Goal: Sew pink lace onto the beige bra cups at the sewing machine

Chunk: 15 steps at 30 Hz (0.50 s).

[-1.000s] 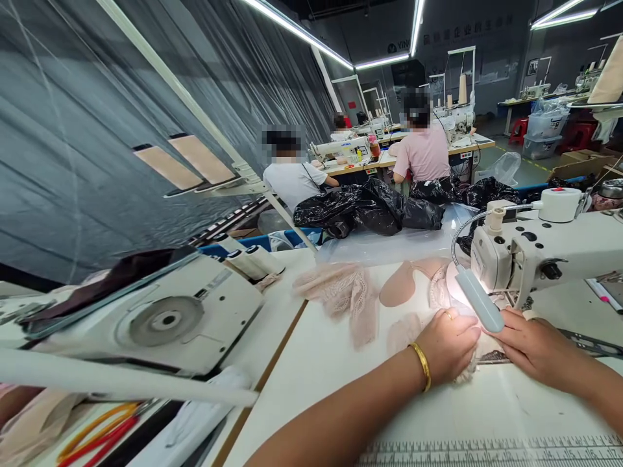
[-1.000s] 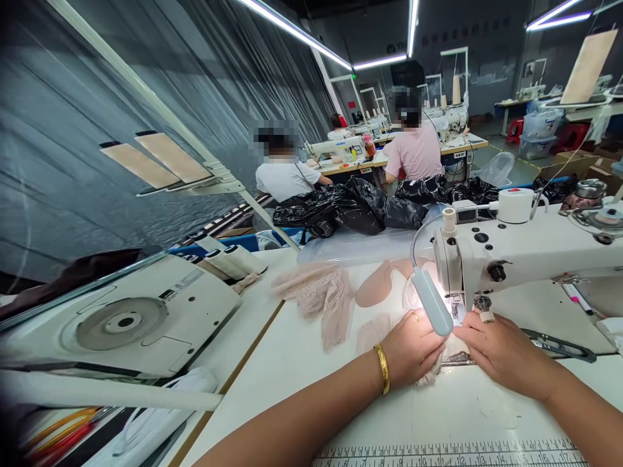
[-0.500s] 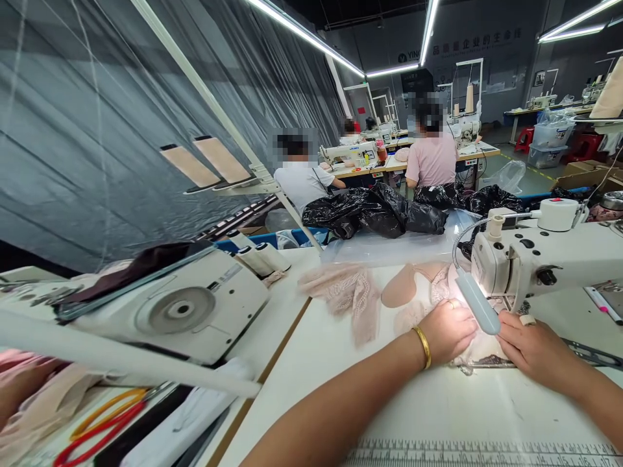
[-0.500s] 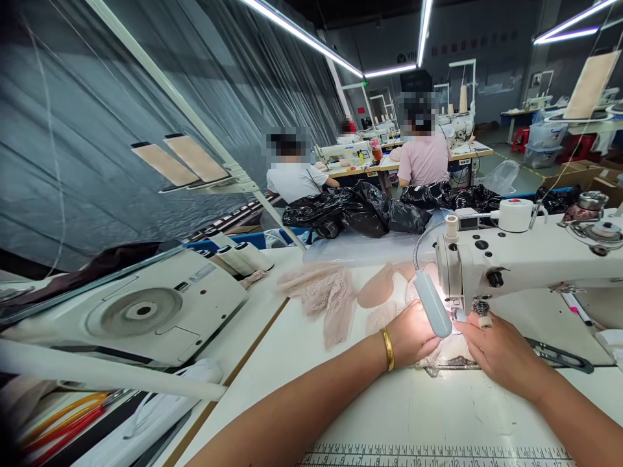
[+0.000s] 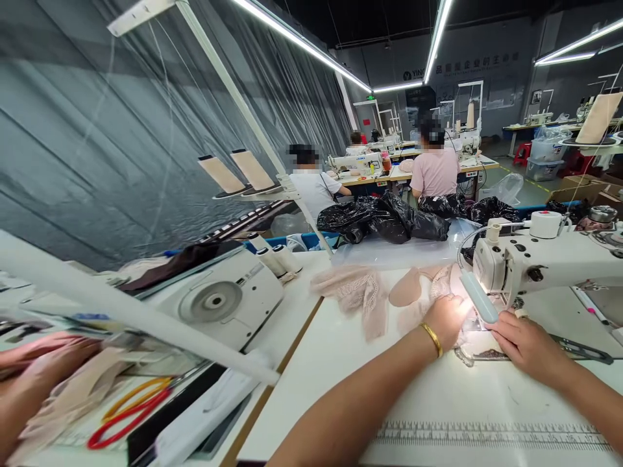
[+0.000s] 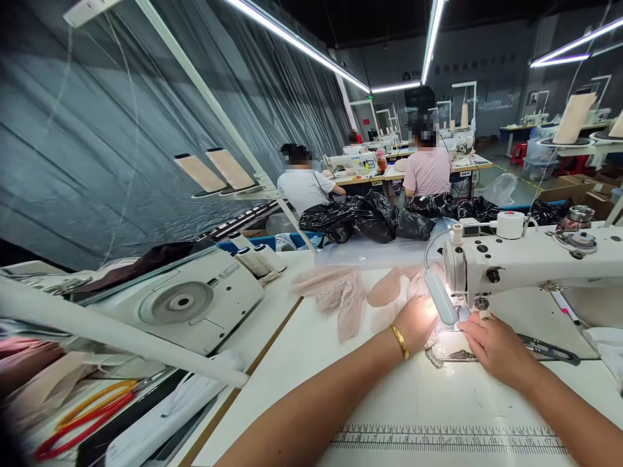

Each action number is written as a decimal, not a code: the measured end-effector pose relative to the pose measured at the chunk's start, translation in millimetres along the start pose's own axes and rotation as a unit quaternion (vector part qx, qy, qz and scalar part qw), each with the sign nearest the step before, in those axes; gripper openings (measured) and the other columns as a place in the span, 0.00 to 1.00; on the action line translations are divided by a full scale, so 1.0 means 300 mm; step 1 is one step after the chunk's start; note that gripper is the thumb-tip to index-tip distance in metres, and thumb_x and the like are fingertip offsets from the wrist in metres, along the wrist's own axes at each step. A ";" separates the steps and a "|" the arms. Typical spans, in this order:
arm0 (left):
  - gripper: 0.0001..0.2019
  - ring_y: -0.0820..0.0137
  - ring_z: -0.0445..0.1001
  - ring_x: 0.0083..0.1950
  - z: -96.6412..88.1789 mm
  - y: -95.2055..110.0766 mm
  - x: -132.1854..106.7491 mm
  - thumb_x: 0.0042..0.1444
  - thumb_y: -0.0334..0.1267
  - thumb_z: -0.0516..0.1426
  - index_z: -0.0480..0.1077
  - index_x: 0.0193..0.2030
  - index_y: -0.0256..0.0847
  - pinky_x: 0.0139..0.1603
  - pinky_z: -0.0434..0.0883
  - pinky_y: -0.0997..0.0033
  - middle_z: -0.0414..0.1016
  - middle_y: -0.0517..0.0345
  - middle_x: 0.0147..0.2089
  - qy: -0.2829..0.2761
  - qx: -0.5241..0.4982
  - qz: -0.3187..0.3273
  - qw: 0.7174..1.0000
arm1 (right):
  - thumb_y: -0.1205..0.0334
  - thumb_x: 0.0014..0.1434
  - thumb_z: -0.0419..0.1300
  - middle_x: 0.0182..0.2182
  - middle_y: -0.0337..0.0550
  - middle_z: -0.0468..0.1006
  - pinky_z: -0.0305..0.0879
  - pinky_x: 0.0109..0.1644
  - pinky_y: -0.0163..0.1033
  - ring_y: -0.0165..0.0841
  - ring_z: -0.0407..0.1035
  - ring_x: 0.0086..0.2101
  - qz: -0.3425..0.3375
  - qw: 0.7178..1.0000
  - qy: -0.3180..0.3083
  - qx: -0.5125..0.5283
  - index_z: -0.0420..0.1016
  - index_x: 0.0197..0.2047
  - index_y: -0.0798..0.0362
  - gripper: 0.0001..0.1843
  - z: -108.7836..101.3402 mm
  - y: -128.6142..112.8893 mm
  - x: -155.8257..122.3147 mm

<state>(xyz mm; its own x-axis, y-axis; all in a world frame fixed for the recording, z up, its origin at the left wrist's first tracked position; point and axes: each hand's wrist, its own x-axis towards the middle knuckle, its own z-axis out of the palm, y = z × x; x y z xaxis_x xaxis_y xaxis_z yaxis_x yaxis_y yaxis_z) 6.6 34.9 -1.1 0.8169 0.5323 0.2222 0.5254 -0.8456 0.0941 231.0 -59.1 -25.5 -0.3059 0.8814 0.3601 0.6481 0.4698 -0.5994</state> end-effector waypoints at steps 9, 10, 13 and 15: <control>0.24 0.59 0.81 0.45 -0.111 0.354 -0.386 0.57 0.57 0.68 0.73 0.49 0.40 0.47 0.75 0.60 0.82 0.46 0.45 -0.066 -0.688 -0.175 0.701 | 0.45 0.71 0.57 0.29 0.35 0.73 0.66 0.33 0.37 0.35 0.68 0.30 0.167 0.925 0.032 0.340 0.63 0.61 0.49 0.23 0.108 -0.245 -0.002; 0.29 0.59 0.82 0.45 -0.101 0.393 -0.407 0.53 0.60 0.70 0.73 0.51 0.40 0.47 0.76 0.60 0.82 0.45 0.45 -0.075 -0.774 -0.237 0.583 | 0.45 0.70 0.60 0.30 0.35 0.73 0.66 0.34 0.37 0.34 0.68 0.30 0.176 0.908 0.060 0.375 0.63 0.62 0.48 0.25 0.126 -0.276 -0.025; 0.30 0.62 0.82 0.48 -0.070 0.430 -0.411 0.48 0.56 0.74 0.75 0.49 0.37 0.52 0.76 0.65 0.82 0.42 0.50 0.078 -0.866 -0.344 0.354 | 0.43 0.67 0.65 0.31 0.35 0.74 0.67 0.35 0.37 0.34 0.68 0.31 0.193 0.867 0.145 0.436 0.63 0.65 0.43 0.29 0.183 -0.353 -0.132; 0.25 0.64 0.81 0.50 -0.062 0.411 -0.388 0.45 0.47 0.77 0.78 0.45 0.36 0.56 0.74 0.69 0.82 0.44 0.51 0.220 -0.853 -0.353 0.315 | 0.42 0.66 0.66 0.32 0.36 0.75 0.67 0.33 0.37 0.35 0.68 0.29 0.208 0.861 0.179 0.429 0.64 0.66 0.41 0.30 0.216 -0.386 -0.210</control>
<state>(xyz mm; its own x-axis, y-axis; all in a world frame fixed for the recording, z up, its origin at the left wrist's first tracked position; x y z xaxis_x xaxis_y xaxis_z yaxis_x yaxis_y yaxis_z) -28.0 -132.0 2.7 0.3297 0.8724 -0.3609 -0.6603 0.4863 0.5723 130.0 -165.9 -25.0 0.1623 0.9824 0.0929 -0.1503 0.1177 -0.9816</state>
